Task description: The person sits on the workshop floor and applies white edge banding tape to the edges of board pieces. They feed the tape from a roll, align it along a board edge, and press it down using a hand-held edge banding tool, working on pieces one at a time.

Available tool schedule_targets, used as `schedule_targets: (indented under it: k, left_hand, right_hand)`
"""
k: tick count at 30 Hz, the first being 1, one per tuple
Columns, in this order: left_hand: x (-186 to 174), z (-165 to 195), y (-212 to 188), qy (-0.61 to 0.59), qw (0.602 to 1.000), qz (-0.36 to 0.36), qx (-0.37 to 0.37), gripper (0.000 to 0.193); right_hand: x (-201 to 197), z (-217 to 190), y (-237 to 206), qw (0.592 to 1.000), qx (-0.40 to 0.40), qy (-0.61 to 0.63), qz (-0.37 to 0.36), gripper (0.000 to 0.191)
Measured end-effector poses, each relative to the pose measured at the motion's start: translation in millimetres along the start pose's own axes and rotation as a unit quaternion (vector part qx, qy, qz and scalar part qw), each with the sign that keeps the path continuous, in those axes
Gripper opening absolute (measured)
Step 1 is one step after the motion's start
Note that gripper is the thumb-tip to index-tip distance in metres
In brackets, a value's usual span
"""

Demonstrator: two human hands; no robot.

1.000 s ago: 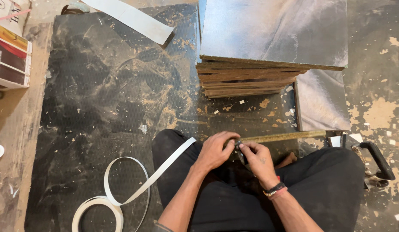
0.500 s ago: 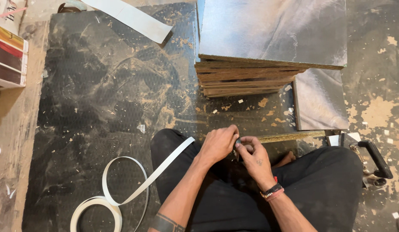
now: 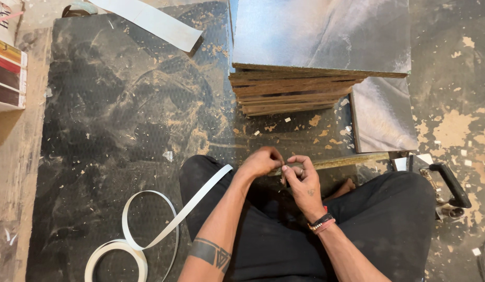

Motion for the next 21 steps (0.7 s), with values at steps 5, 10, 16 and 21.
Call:
schedule_targets:
  k: [5,10,16,21]
  left_hand:
    - [0.1,0.4,-10.5,-0.052,0.998,-0.016,0.033,0.032]
    - [6.0,-5.6,-29.7,-0.037,0.991,-0.087,0.093,0.041]
    - [6.9,6.4,-44.0,0.217,0.955,0.091,0.182,0.021]
    - [8.0,12.9,-39.0,0.201,0.949,0.144,0.198,0.035]
  right_hand:
    - [-0.1,1.3,4.8,1.000,0.003,0.007,0.000,0.020]
    - [1.8,-4.1,8.1,1.000,0.013,0.013,0.004,0.018]
    - [4.9,-3.6,15.2,0.998,0.058,0.031,0.009,0.021]
    - [-0.2,2.5,10.7,0.995,0.084,0.042,0.044,0.026]
Point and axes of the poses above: each hand's wrist, its own y-axis towards the middle knuckle, its own x-axis out of the palm, z = x × y, the point moved 8 cm from there along y, towards the middle knuckle, and after that the axes turned 4 degrees about y, right-handed, at the moved point
